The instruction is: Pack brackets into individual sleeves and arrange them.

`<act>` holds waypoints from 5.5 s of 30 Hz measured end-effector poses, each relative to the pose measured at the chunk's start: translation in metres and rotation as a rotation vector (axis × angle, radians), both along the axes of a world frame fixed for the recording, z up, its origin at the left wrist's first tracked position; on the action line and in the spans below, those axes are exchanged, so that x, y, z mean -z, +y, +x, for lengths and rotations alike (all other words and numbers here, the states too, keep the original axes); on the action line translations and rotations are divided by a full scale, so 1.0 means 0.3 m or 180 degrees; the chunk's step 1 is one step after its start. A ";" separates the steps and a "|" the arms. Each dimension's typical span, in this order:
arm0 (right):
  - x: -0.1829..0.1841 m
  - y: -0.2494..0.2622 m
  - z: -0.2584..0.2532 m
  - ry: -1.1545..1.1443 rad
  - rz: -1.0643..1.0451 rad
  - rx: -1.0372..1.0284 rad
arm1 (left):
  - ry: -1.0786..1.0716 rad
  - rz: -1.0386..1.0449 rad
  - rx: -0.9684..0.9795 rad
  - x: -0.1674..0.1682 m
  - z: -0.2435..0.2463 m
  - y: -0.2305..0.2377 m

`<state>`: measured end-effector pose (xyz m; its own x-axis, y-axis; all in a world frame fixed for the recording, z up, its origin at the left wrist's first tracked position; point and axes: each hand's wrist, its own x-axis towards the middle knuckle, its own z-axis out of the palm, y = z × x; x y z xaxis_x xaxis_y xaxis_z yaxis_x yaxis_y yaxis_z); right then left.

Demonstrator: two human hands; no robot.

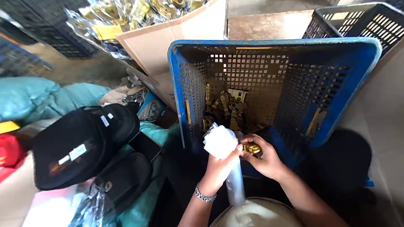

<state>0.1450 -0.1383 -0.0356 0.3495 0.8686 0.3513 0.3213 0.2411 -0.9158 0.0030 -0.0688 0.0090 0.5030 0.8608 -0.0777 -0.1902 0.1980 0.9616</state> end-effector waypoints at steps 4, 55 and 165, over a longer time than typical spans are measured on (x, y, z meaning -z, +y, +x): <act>0.009 -0.025 0.092 0.0581 0.0065 0.0391 | -0.0312 -0.0068 0.0117 0.029 -0.082 0.055; 0.336 0.466 0.148 0.1399 -0.3212 0.0765 | 0.1867 0.1703 0.0164 0.060 0.091 0.637; 0.220 0.259 0.177 0.2229 -0.1883 0.0977 | 0.1025 0.2290 -0.0319 0.135 0.093 0.603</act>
